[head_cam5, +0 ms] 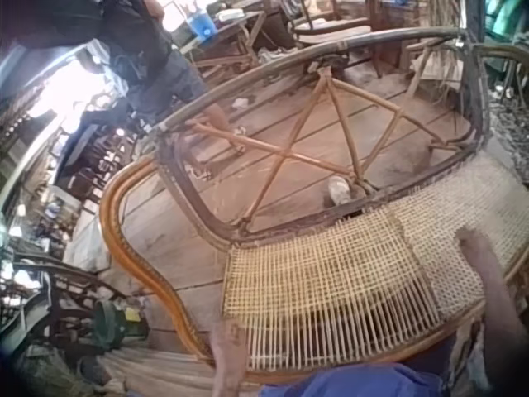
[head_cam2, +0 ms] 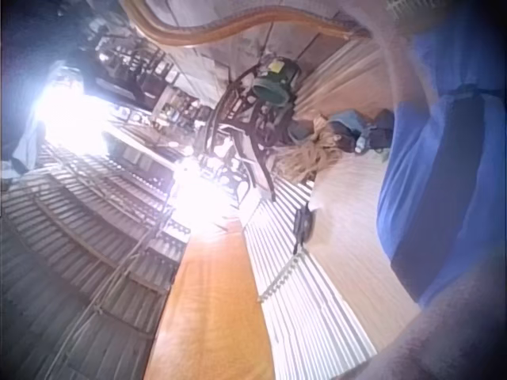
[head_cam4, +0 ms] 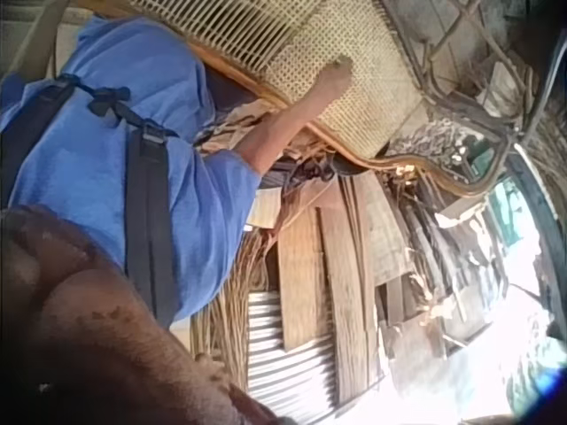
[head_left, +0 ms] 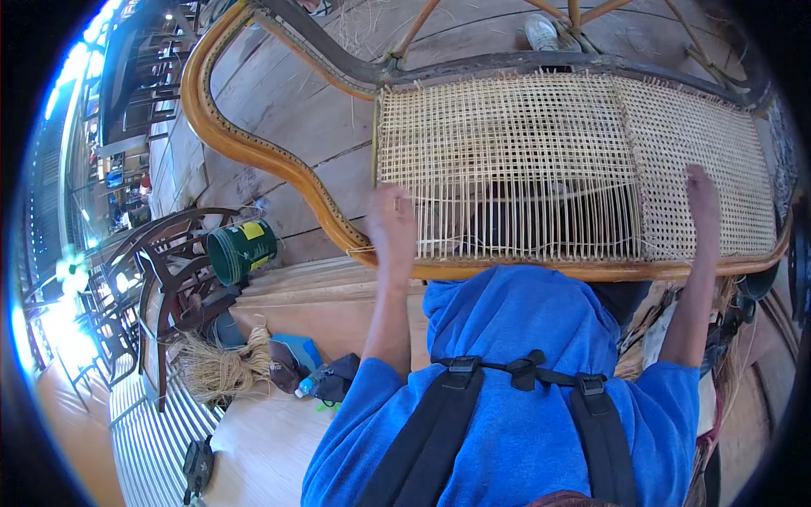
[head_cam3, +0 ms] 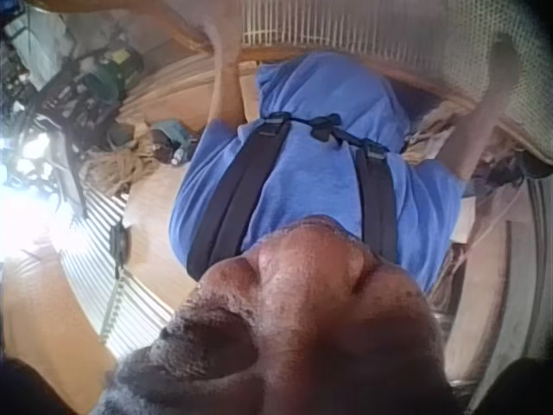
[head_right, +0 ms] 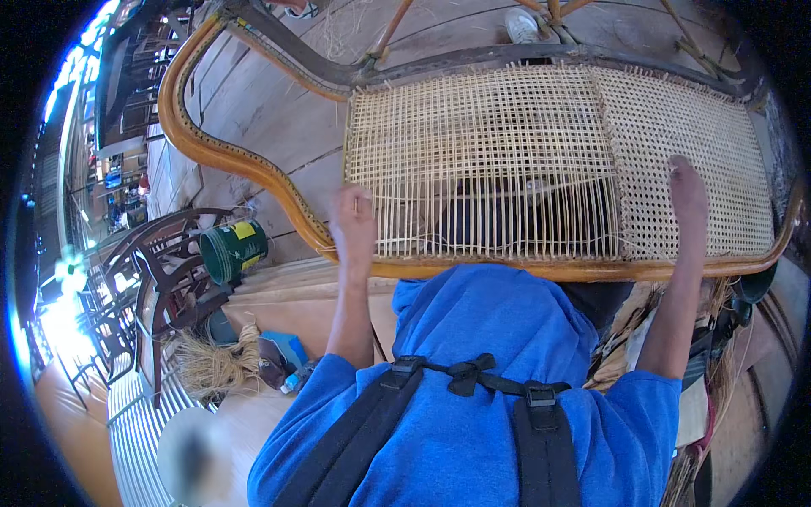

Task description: Repairing the wicker seat of a wooden chair using tools like a hammer and chisel.

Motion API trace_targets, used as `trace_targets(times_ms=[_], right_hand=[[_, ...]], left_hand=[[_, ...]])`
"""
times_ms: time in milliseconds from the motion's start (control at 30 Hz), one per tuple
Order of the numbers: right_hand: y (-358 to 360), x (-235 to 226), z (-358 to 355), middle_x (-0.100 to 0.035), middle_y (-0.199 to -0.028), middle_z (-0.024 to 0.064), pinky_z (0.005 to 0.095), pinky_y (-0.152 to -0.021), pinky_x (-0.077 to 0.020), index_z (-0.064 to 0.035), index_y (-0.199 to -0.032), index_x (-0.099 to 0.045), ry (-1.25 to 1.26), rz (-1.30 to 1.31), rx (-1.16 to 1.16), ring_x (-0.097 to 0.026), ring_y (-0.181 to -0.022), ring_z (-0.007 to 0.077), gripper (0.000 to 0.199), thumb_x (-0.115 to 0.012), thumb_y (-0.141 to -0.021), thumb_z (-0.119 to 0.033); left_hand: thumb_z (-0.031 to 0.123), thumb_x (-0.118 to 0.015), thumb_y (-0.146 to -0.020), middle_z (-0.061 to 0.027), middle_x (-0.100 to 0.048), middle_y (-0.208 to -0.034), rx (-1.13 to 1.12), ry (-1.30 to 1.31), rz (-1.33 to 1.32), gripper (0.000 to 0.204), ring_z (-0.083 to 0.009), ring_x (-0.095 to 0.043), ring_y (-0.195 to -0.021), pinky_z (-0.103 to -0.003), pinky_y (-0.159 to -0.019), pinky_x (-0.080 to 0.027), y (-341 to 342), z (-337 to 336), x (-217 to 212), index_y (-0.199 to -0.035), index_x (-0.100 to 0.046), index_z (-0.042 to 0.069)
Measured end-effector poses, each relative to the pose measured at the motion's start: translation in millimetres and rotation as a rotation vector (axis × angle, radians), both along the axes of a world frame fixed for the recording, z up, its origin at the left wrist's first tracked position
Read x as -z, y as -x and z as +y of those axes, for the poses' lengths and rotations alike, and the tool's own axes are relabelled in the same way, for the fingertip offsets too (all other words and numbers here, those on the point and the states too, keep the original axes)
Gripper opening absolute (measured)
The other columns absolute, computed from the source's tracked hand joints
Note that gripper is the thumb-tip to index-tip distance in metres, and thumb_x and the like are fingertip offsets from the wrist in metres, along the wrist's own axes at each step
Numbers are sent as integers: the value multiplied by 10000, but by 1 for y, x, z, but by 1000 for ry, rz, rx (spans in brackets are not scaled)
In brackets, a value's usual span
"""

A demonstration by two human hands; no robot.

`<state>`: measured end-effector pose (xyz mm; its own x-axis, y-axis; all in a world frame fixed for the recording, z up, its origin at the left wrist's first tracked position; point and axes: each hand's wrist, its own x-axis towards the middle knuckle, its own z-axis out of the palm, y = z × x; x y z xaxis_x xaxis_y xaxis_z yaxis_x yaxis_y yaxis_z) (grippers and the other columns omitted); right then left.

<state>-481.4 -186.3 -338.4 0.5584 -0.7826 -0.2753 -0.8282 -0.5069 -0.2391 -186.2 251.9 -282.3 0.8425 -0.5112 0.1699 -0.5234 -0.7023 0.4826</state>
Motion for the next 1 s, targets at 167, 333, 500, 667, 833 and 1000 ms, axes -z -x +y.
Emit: trace_targets(times_ms=[167,333,500,667,833,1000], right_hand=[[-63,-85,91,-531,-1199,162,367,-954,-392,-37,-1208,-496,142,-437,-98,-503,-1112,326,366,-531,-845,-63],[-94,-89,187,-597,-1071,176,343,-875,-438,-12,-1139,-530,-546,-620,-332,-574,-1014,311,291,-526,-853,-64],[-87,-77,197,-638,-896,136,351,-736,-467,7,-1015,-570,-776,-474,-145,-611,-822,298,193,-536,-855,-95],[-40,-93,104,-607,-855,137,339,-735,-461,14,-1005,-573,-76,-341,-183,-581,-777,298,184,-509,-874,-98],[26,-228,73,-605,-933,129,297,-771,-442,34,-1042,-555,362,-709,139,-576,-850,193,197,-478,-916,-95],[-12,-176,91,-575,-778,144,375,-647,-447,22,-901,-542,195,-469,-72,-564,-700,286,135,-503,-864,-101]], left_hand=[[125,-527,-900,-1,-574,-800,76,306,839,149,-73,-531,-701,-246,-638,-460,97,-62,-10,-1010,-558,28],[117,-524,-889,-41,-535,-739,206,414,600,93,-78,-507,-648,-255,-599,-437,96,-104,-18,-912,-542,29],[136,-537,-883,-56,-545,-760,227,460,855,121,-108,-511,-695,-274,-639,-437,87,-97,-31,-907,-536,18],[168,-547,-885,-39,-570,-820,262,283,741,186,-86,-534,-704,-240,-657,-445,72,-61,-11,-1010,-579,35],[163,-534,-891,-30,-576,-801,187,303,764,172,-93,-543,-721,-237,-668,-452,28,-67,-37,-979,-592,27],[58,-573,-839,-90,-621,-932,472,596,-118,137,-187,-592,-808,-296,-725,-473,-3,-95,-166,-970,-601,28]])
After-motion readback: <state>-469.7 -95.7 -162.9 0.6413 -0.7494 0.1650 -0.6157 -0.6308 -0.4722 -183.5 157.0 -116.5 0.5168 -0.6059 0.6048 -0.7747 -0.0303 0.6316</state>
